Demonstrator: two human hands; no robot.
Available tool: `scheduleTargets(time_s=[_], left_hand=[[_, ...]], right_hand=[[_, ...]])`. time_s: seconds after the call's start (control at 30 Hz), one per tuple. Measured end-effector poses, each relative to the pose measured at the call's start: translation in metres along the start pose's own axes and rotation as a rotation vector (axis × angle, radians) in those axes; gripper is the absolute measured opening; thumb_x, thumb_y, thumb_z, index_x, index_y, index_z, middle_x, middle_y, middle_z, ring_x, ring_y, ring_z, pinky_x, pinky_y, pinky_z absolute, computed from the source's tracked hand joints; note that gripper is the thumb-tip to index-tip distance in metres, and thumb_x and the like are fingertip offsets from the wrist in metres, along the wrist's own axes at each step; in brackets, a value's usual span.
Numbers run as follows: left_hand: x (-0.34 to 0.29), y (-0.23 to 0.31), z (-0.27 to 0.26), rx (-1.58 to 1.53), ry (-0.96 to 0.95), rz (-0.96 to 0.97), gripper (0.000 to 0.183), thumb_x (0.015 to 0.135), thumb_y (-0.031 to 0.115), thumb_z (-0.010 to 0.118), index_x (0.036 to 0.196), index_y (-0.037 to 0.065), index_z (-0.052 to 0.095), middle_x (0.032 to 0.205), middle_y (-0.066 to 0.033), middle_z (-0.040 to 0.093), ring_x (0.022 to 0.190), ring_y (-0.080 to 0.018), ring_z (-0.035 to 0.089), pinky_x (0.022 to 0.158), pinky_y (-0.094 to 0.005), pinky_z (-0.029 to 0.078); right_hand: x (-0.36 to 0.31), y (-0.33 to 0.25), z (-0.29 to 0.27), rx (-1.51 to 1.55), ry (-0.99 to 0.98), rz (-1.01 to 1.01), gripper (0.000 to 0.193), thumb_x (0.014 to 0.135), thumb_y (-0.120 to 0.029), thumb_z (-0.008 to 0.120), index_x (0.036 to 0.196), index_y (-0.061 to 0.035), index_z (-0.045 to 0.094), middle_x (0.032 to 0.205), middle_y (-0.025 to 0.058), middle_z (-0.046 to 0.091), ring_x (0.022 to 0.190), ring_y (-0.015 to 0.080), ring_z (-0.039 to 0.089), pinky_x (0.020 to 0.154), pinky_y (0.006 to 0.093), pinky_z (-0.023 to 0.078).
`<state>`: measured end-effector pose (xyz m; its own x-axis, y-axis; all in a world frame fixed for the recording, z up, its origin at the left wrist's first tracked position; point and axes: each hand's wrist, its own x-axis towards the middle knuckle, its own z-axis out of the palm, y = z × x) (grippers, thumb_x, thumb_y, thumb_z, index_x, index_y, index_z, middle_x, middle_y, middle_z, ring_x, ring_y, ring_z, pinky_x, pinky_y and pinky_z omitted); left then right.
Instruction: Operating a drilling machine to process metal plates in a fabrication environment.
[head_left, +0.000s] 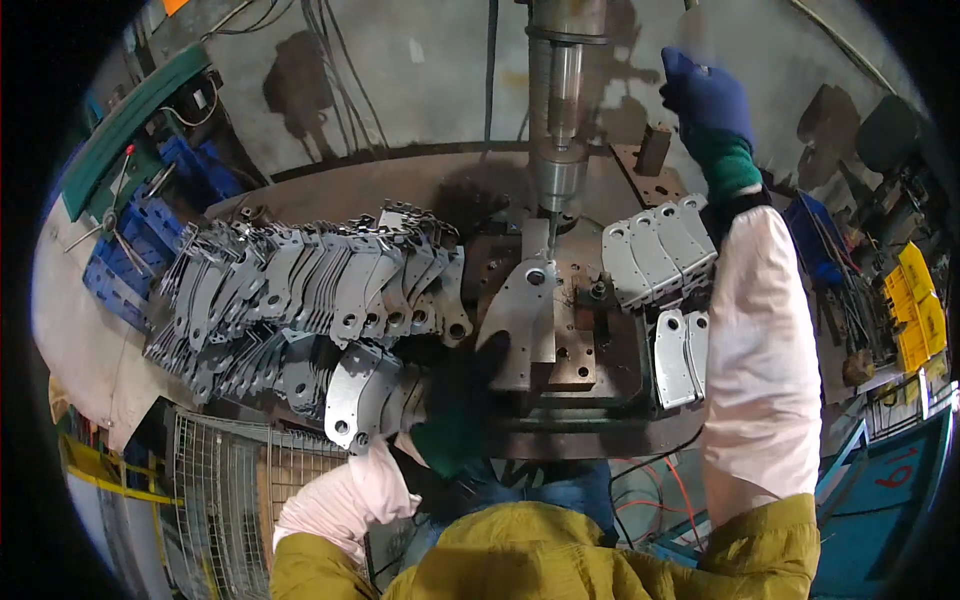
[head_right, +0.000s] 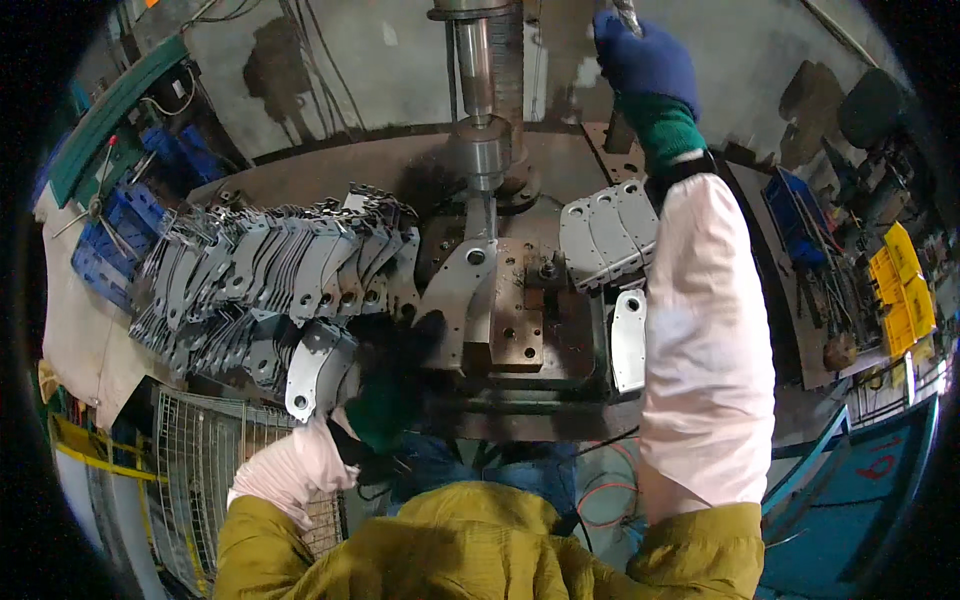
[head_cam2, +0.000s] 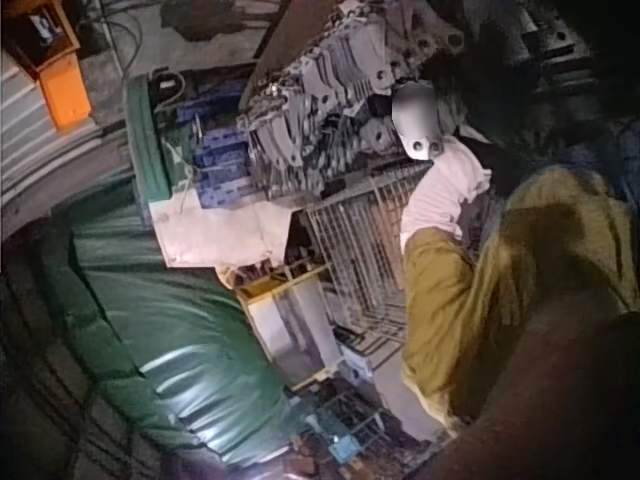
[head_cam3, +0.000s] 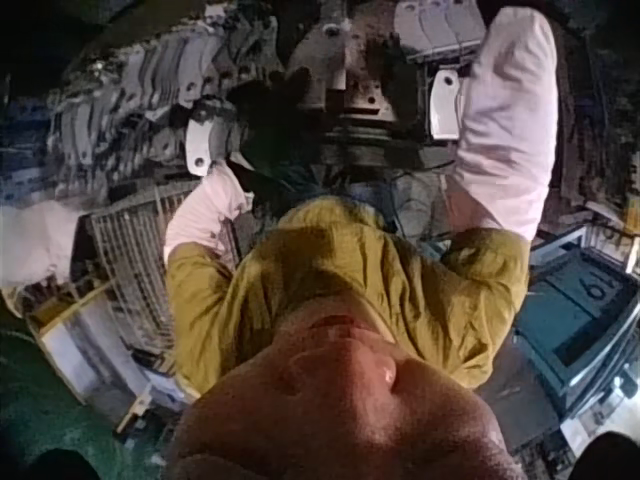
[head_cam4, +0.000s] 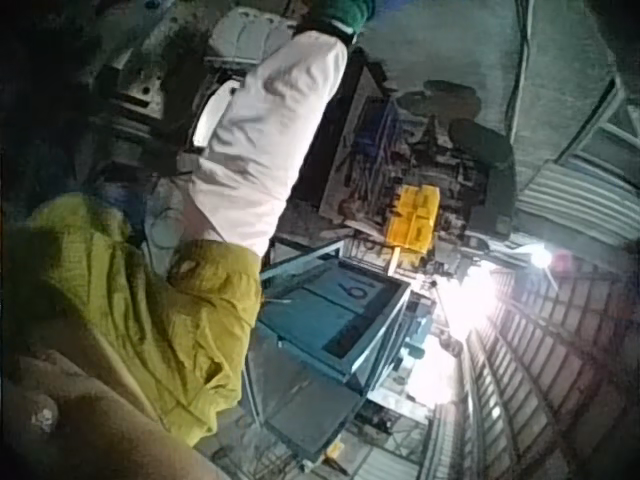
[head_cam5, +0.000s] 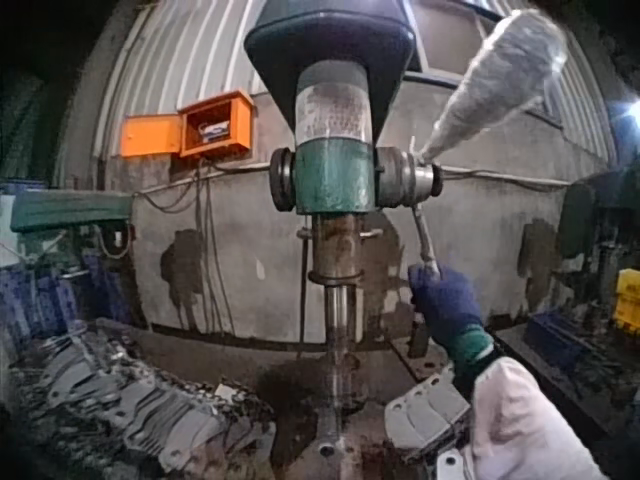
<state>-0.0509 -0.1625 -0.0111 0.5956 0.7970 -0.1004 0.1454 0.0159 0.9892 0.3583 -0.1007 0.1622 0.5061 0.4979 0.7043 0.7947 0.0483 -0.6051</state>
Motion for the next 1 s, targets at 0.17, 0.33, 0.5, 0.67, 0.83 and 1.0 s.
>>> scheduleTargets(time_s=[0.17,0.33,0.5,0.67,0.83,1.0], left_hand=[[0.025,-0.002,-0.051,0.33,-0.117,0.201,0.043,0.095,0.018,0.065,0.138,0.013,0.062,0.122,-0.013,0.069,0.111,-0.0266,0.067,0.096,-0.0387,0.054],[0.074,-0.011,-0.055,0.599,-0.277,0.485,0.044,0.095,0.017,0.065,0.139,0.013,0.062,0.123,-0.0132,0.069,0.112,-0.0269,0.067,0.097,-0.0388,0.053],[0.12,-0.028,-0.053,0.747,-0.316,0.649,0.045,0.095,0.015,0.065,0.139,0.014,0.062,0.123,-0.0134,0.069,0.113,-0.0272,0.067,0.098,-0.0389,0.053],[0.139,-0.028,-0.054,0.955,-0.264,0.721,0.05,0.089,0.014,0.07,0.138,0.017,0.063,0.125,-0.0143,0.069,0.113,-0.0302,0.068,0.097,-0.0388,0.053],[0.141,-0.028,-0.057,0.955,-0.195,0.871,0.056,0.082,0.012,0.074,0.137,0.018,0.064,0.126,-0.0146,0.068,0.113,-0.035,0.067,0.096,-0.0381,0.052],[0.148,-0.024,-0.055,0.913,-0.272,0.904,0.05,0.086,0.015,0.072,0.136,0.016,0.065,0.128,-0.0129,0.068,0.114,-0.0335,0.067,0.096,-0.0385,0.052]], right_hand=[[-0.04,-0.042,-0.034,0.287,-0.184,0.204,0.054,0.089,-0.055,0.068,0.09,-0.0011,0.068,0.071,0.0077,0.066,0.064,0.0184,0.064,0.064,0.035,0.05],[-0.038,-0.042,-0.045,0.279,-0.192,0.259,0.049,0.087,-0.049,0.077,0.099,-0.0025,0.066,0.075,0.0084,0.066,0.062,0.0164,0.062,0.06,0.0304,0.051],[-0.037,-0.044,-0.042,0.272,-0.196,0.261,0.049,0.087,-0.049,0.077,0.098,-0.0026,0.066,0.075,0.0091,0.067,0.063,0.0166,0.063,0.06,0.0309,0.052],[-0.037,-0.044,-0.03,0.2,-0.124,0.249,0.054,0.088,-0.055,0.067,0.09,-0.0017,0.069,0.072,0.0076,0.068,0.065,0.018,0.066,0.065,0.0348,0.05],[-0.018,-0.02,-0.013,0.049,-0.03,0.174,0.055,0.089,-0.056,0.063,0.098,-0.002,0.069,0.08,0.013,0.071,0.075,0.0267,0.069,0.074,0.0386,0.053],[-0.005,-0.015,0.002,-0.197,0.126,0.145,0.057,0.09,-0.061,0.055,0.102,-0.007,0.071,0.098,0.0224,0.072,0.097,0.0461,0.066,0.084,0.0512,0.051]])
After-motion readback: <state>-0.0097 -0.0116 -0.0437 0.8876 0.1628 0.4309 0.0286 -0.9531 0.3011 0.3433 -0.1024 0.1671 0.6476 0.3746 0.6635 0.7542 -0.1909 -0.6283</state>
